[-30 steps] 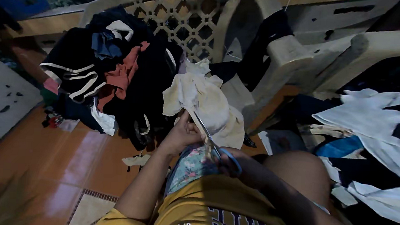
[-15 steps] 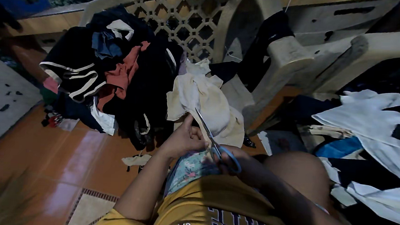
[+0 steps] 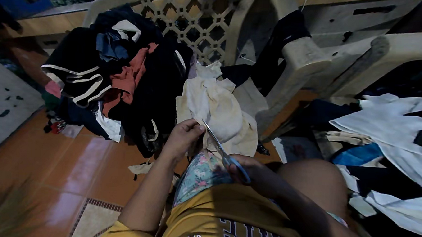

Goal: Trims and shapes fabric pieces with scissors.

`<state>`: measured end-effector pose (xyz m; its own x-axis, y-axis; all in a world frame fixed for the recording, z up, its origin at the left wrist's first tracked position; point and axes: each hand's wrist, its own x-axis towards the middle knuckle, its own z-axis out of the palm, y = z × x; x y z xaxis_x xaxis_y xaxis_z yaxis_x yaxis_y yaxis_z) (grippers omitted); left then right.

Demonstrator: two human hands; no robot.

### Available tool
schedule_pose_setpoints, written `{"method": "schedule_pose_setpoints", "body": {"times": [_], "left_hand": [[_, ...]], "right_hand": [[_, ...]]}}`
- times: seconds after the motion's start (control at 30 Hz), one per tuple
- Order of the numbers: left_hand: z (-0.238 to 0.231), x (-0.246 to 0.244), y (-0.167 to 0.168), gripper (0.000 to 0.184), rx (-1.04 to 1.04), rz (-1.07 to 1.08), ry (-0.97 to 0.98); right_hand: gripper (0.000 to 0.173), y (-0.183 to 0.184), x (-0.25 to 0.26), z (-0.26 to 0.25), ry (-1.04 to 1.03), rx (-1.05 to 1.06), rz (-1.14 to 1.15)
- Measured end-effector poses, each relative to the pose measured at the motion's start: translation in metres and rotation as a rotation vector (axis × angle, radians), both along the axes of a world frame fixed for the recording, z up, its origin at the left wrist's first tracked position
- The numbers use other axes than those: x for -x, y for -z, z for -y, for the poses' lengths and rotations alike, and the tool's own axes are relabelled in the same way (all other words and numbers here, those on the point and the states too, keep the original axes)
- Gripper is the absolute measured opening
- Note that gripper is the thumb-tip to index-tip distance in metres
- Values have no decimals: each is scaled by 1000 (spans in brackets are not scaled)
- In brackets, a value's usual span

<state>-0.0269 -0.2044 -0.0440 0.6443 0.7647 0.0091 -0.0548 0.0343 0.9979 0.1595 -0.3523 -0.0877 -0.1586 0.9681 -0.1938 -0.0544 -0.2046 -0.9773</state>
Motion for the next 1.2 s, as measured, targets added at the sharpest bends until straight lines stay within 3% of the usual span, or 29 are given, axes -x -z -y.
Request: {"method": "schedule_pose_setpoints", "body": {"times": [0.17,0.3,0.47,0.6,0.8,1.1,1.2], "left_hand": [[2,-5,2,9,33,16,-106],[1,-4,6,41,72,97,-59],[1,-4,16,70,113,180,87],[0,-4,20,70,140,205,126],[-2,-3,20,74,133,214,144],[1,-3,21,80,90,150,205],[2,-5,21,73,83,164,214]], "right_hand": [[14,0,2,1,15,4,45],[17,4,0,-1,-23,10,-9],[39,-3,2,-7,-54,17,-48],[47,-2,2,-10,-48,2,-57],[35,-3,3,-9,-43,16,-67],[52,-1,3,-9,-67,-17,-89],[58,-2,4,-9,-50,-26,-76]]}}
